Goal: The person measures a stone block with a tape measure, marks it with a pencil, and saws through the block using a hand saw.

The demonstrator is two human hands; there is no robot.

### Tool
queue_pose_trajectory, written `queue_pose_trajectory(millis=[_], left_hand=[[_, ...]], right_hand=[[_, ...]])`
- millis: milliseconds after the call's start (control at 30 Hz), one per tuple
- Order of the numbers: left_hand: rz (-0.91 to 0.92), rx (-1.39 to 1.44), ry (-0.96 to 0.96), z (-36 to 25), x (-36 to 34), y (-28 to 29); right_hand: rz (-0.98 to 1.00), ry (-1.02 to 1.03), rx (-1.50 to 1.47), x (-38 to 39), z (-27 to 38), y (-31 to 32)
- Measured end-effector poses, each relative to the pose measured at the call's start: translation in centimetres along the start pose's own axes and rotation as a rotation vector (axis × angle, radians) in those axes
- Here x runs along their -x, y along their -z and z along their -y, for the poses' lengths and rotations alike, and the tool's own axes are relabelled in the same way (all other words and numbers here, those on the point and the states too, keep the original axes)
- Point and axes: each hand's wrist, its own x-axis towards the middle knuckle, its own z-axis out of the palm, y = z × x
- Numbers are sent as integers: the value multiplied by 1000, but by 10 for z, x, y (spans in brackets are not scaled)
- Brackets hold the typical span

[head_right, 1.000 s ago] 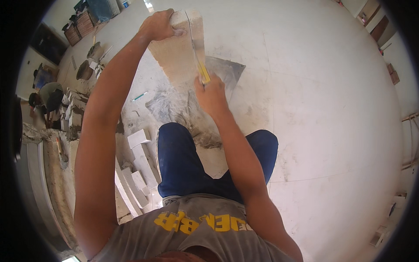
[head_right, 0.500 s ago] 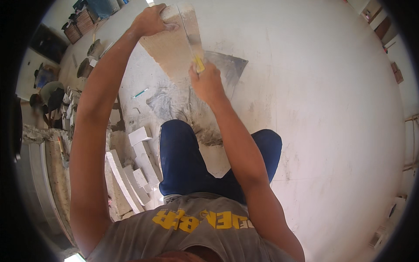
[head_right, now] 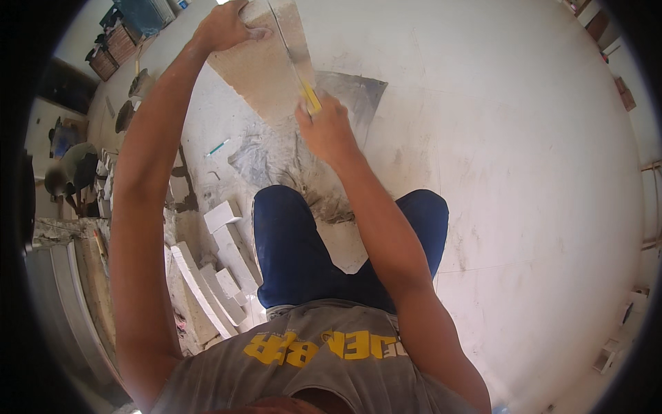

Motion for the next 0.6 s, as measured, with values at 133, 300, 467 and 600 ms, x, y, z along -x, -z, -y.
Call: queue_pose_trajectory(millis=[133, 300, 467, 600], left_hand=[[51, 15, -20, 0, -19, 23], [50, -31, -55, -9, -21, 17], [54, 27, -31, -5, -12, 9], [20, 3, 8, 15, -11, 20]], right_hand=[[-80, 40, -85, 158, -7, 46], [7, -36, 7, 34, -16, 20], [8, 19, 96, -29, -19, -2], [-71, 70, -97, 141, 0, 39]])
